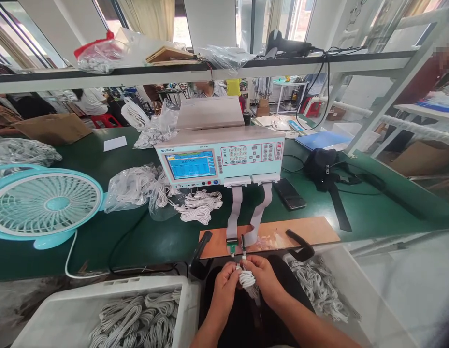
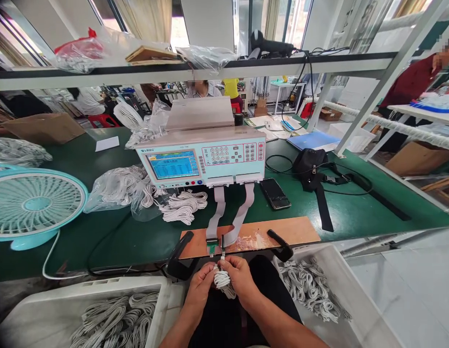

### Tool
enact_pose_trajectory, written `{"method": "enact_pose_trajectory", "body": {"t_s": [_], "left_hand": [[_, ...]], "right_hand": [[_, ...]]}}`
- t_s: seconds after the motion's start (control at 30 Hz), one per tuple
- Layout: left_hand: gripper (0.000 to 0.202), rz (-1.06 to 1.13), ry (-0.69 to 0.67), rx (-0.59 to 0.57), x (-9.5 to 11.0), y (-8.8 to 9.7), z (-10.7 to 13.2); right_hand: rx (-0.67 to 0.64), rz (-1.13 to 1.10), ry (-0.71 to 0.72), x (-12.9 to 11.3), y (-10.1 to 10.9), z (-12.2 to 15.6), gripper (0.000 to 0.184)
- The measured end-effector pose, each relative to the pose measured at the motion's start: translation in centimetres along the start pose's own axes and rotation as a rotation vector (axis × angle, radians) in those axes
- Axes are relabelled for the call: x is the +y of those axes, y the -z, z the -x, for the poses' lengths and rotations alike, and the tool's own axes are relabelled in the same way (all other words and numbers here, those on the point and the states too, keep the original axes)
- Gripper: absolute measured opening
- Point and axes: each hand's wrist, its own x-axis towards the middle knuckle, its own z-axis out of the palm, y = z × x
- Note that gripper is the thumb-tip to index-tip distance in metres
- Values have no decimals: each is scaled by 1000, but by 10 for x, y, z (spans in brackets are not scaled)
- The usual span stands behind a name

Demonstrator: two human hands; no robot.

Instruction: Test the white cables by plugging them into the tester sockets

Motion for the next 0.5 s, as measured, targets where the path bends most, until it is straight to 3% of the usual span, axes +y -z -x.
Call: {"method": "enact_pose_trajectory", "body": {"t_s": [0.17, 0.37, 0.5], "left_hand": [[29, -13, 17, -20, -8, -5, -1], [29, -53, -11, -52, -1, -6, 0], [28, -92, -50, -67, -3, -3, -1]], "right_hand": [[-49, 110, 56, -1, 8, -1, 35], [-88, 247, 189, -6, 12, -2, 32], [-94, 244, 182, -8, 11, -1, 34]]}}
